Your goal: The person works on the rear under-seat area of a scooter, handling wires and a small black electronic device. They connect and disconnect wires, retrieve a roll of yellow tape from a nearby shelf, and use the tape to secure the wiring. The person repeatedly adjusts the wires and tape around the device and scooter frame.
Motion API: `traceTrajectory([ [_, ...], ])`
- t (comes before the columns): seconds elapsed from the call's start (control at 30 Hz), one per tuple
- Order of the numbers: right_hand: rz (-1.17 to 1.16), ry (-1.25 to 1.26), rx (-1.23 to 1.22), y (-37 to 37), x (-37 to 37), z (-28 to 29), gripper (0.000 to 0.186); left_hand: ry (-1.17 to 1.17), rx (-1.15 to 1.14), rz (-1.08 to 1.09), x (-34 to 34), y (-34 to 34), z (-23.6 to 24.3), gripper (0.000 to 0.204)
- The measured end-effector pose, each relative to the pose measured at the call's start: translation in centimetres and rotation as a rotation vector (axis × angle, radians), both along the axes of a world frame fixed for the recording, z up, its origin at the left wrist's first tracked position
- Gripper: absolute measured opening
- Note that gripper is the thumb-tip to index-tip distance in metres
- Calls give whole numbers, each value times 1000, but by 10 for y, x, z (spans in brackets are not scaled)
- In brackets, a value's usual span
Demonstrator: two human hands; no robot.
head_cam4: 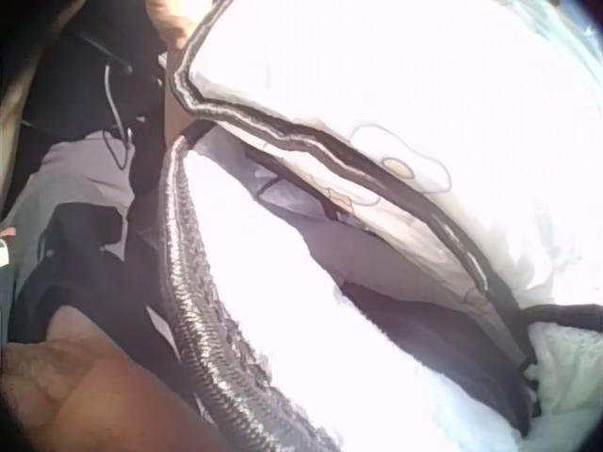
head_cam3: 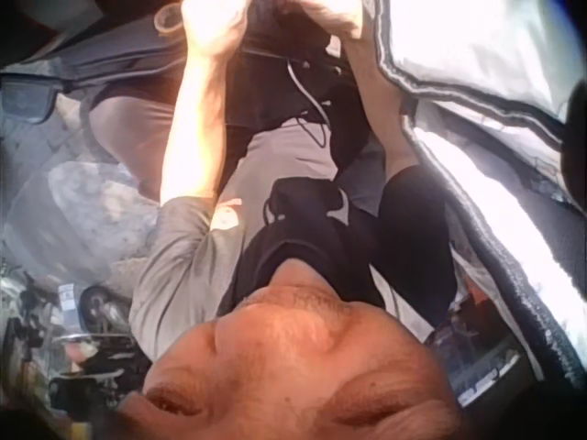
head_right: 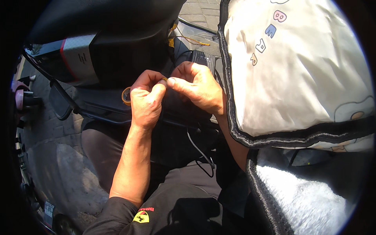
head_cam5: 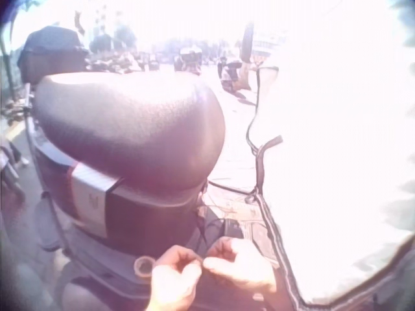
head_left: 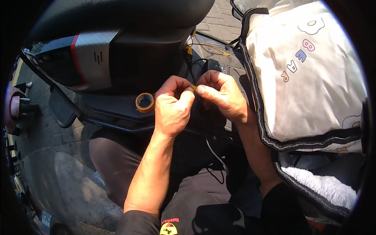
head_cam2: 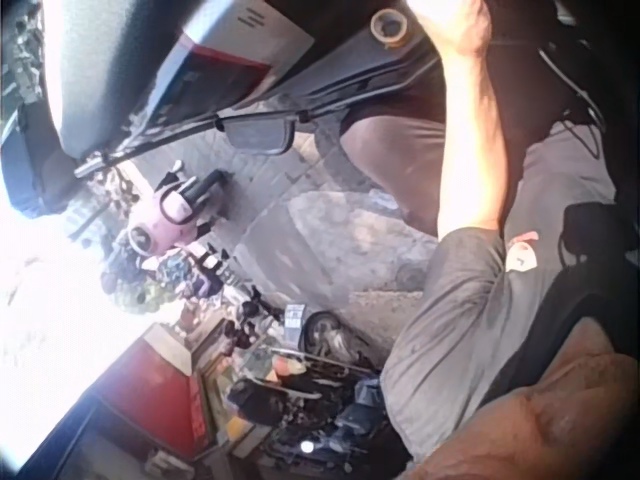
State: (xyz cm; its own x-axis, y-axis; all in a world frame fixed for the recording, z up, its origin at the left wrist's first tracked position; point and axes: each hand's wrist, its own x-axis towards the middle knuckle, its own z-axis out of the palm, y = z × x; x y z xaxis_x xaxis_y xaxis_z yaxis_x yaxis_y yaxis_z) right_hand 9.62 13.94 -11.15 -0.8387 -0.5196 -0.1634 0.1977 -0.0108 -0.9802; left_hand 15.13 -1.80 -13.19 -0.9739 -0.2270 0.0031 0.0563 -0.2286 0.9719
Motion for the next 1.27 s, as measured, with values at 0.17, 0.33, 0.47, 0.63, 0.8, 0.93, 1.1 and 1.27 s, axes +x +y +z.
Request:
traceTrajectory([
  [0.17, -46, 8, -64, 1, -3, 0, 12, -42, 130, 45, -10, 7, -7, 4],
  [0.33, -158, 105, 54, 1, -12, 7, 5, -81, 385, 47, -18, 10, -12, 22],
  [0.47, -286, 494, 240, -7, -25, 15, 3, -289, -90, 250, -43, 18, -20, 49],
  [0.63, -388, 773, 356, -18, -40, 20, 9, -218, -163, 267, -65, 30, -30, 47],
  [0.8, -438, 896, 413, -21, -48, 29, 9, -173, -235, 309, -73, 36, -33, 34],
  [0.93, -426, 1156, 587, -23, -58, 34, 11, -184, -271, 308, -77, 37, -35, 31],
  [1.1, -359, 1147, 602, -28, -72, 32, 13, -136, -343, 383, -78, 41, -40, 31],
  [1.27, -308, 1090, 689, -26, -76, 35, 17, -124, -338, 404, -79, 46, -42, 32],
])
